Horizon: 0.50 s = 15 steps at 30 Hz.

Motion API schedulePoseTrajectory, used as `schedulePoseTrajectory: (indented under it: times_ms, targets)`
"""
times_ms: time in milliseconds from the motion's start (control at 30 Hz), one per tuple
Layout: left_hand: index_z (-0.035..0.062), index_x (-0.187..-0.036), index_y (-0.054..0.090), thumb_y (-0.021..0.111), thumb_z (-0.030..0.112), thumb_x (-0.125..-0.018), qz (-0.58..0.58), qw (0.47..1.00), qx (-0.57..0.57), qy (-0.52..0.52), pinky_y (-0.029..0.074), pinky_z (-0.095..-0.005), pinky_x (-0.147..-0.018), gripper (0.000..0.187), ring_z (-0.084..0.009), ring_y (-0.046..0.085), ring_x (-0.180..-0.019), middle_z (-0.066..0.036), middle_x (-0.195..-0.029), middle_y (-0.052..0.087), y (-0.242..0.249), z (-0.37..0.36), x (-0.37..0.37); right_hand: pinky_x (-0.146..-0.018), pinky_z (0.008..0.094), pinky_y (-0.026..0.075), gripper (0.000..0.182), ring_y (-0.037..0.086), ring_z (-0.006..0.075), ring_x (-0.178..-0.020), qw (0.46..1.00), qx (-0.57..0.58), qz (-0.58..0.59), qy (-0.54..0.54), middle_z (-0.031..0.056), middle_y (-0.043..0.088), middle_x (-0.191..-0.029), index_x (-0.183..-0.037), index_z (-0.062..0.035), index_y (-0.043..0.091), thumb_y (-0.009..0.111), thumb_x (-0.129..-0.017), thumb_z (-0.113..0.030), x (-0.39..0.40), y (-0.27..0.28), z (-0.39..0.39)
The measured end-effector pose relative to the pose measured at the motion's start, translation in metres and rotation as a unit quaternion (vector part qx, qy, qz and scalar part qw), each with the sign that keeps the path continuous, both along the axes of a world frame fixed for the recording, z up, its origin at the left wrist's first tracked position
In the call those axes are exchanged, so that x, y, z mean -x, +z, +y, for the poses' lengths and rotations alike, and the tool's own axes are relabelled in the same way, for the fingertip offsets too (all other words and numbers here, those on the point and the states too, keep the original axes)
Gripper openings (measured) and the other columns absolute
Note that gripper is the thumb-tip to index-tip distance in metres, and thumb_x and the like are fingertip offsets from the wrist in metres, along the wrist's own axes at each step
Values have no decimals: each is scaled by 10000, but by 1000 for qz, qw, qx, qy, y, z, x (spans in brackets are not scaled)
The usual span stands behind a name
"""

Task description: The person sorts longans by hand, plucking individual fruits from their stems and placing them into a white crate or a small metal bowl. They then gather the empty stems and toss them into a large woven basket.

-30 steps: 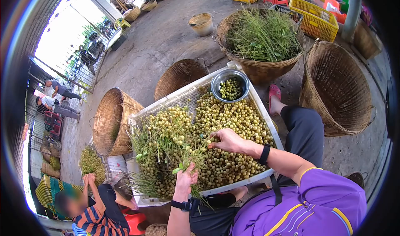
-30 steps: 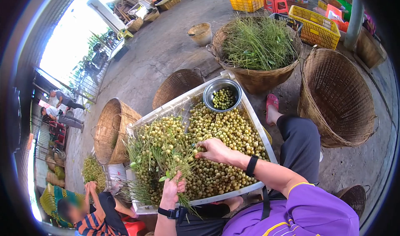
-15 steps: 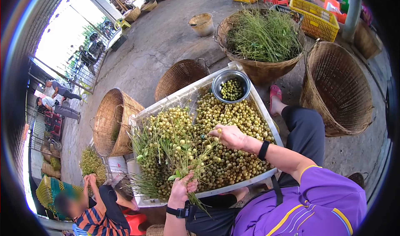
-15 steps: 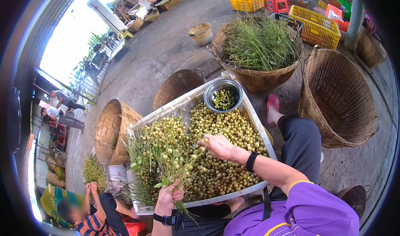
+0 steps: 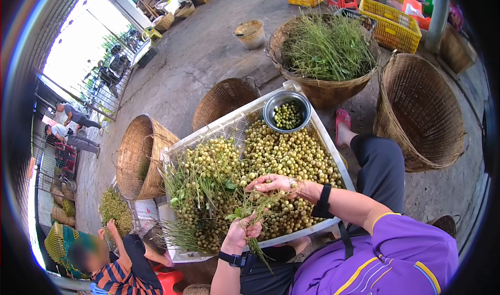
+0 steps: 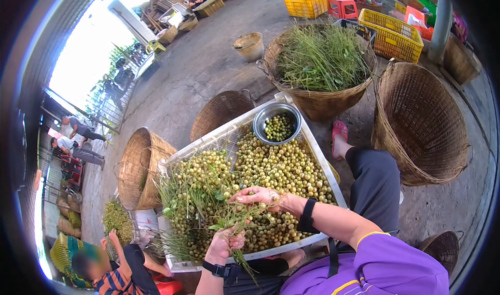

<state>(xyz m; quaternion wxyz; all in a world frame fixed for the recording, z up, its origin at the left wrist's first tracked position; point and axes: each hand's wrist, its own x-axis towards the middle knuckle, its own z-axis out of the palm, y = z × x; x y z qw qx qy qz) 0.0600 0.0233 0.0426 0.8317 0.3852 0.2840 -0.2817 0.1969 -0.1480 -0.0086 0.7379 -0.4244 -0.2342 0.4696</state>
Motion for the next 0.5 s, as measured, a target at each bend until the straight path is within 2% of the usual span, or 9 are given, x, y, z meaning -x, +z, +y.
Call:
schedulePoseTrajectory:
  times_ms: [33,100,167,233,267,367,400,433,500]
  targets:
    - [-28,-1084,527,531,194,-900,-2,1000,21,-14,253,-191,-409,289,-67,330,-432,-12,-597,438,0,1,0,-660,199,424,464,526,54,-731,1000,0,1,0,16,621,-983,-1152,-57,586,567,-860,-417,-5,-5,-1]
    - [-25,-1080,529,534,194,-898,-2,1000,25,-18,250,-188,-407,285,-62,331,-433,-7,-598,436,7,-1,0,-595,231,432,360,535,60,-719,998,14,-47,35,-6,642,-881,-1071,-37,630,663,-819,-293,-14,-9,-3]
    - [-23,-1076,531,537,194,-897,-2,999,29,-23,246,-185,-405,281,-58,331,-434,-1,-598,434,9,0,1,-589,219,431,323,549,52,-669,999,32,-35,13,-20,649,-795,-987,-49,666,691,-791,-306,-16,-8,-6]
    - [0,-1110,524,543,173,-893,20,998,-42,-37,247,-186,-401,278,-57,333,-436,0,-597,432,8,5,4,-585,228,433,272,551,50,-651,962,162,-217,-14,-12,652,-757,-937,-78,681,690,-789,-307,-20,4,-10]
    - [0,-1110,524,543,173,-893,20,998,-41,-37,247,-186,-401,278,-57,333,-436,0,-597,432,8,8,6,-603,272,455,206,578,91,-659,924,255,-283,-33,3,651,-730,-902,-94,674,678,-795,-270,-20,16,-14]
    - [28,-1160,507,545,144,-889,16,998,-63,-21,246,-189,-398,297,-54,332,-440,2,-592,426,10,15,13,-656,307,465,176,612,156,-682,881,252,-382,-122,47,660,-729,-882,-96,673,678,-775,-237,-29,2,-15]
    - [5,-1158,507,527,138,-893,5,995,-98,-24,247,-189,-394,297,-54,324,-436,11,-581,413,14,15,16,-732,348,467,202,620,224,-785,880,281,-370,-101,91,663,-863,-928,-96,659,667,-768,-219,-33,2,-16]
    - [-18,-1156,507,509,132,-897,-7,991,-134,-27,249,-190,-390,300,-54,315,-431,20,-570,399,17,16,18,-732,348,467,202,620,224,-785,880,280,-370,-101,91,663,-863,-928,-96,659,667,-768,-219,-34,1,-16]
    - [-6,-1164,507,524,93,-884,-12,993,-116,-19,256,-186,-390,298,-49,316,-440,20,-613,436,23,16,21,-817,372,450,270,587,271,-919,838,265,-461,-124,128,616,-1043,-1025,-152,646,662,-768,-236,-34,2,-16]
